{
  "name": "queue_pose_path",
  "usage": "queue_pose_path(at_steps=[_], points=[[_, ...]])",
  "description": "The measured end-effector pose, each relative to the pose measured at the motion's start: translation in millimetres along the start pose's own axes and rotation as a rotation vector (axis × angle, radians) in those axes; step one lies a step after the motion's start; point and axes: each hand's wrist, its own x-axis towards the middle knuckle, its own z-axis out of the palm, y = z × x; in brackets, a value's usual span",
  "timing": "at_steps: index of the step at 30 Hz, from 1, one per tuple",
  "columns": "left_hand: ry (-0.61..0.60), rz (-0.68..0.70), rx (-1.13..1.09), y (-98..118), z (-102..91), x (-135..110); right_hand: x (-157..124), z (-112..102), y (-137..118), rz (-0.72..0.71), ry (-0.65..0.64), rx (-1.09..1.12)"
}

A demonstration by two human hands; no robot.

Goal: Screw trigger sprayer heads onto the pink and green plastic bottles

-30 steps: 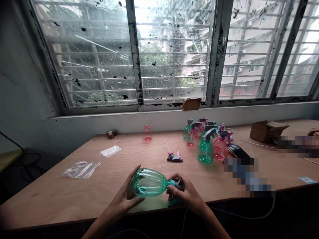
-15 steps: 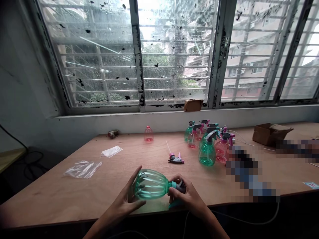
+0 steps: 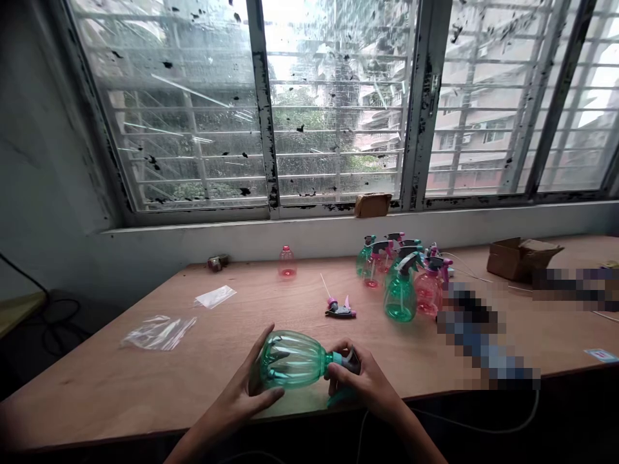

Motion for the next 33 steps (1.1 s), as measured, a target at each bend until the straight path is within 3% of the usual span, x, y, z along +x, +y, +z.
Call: queue_pose_path(at_steps=[7, 13, 19, 23, 26, 33], points=[[0.014, -0.035, 0.042, -3, -1.7, 0, -2, 1, 0, 0.007, -0.016, 0.010], [-0.023, 0.058, 0.037, -4, -0.8, 1, -1, 0, 1, 0.001, -0.021, 0.025], [0.055, -0.024, 0.056, -8, -3.2, 2, -2, -1, 2, -0.009, -0.044, 0.032], [0.021, 0.014, 0.056, -12, -4.3, 4, -3, -2, 2, -0.025, -0.034, 0.028], [0.004, 0.048, 0.028, -10, -1.9, 3, -3, -2, 2, -0.027, -0.025, 0.019], [0.025, -0.019, 0.002, -2, -1.1, 1, -3, -1, 1, -0.007, -0.019, 0.026]])
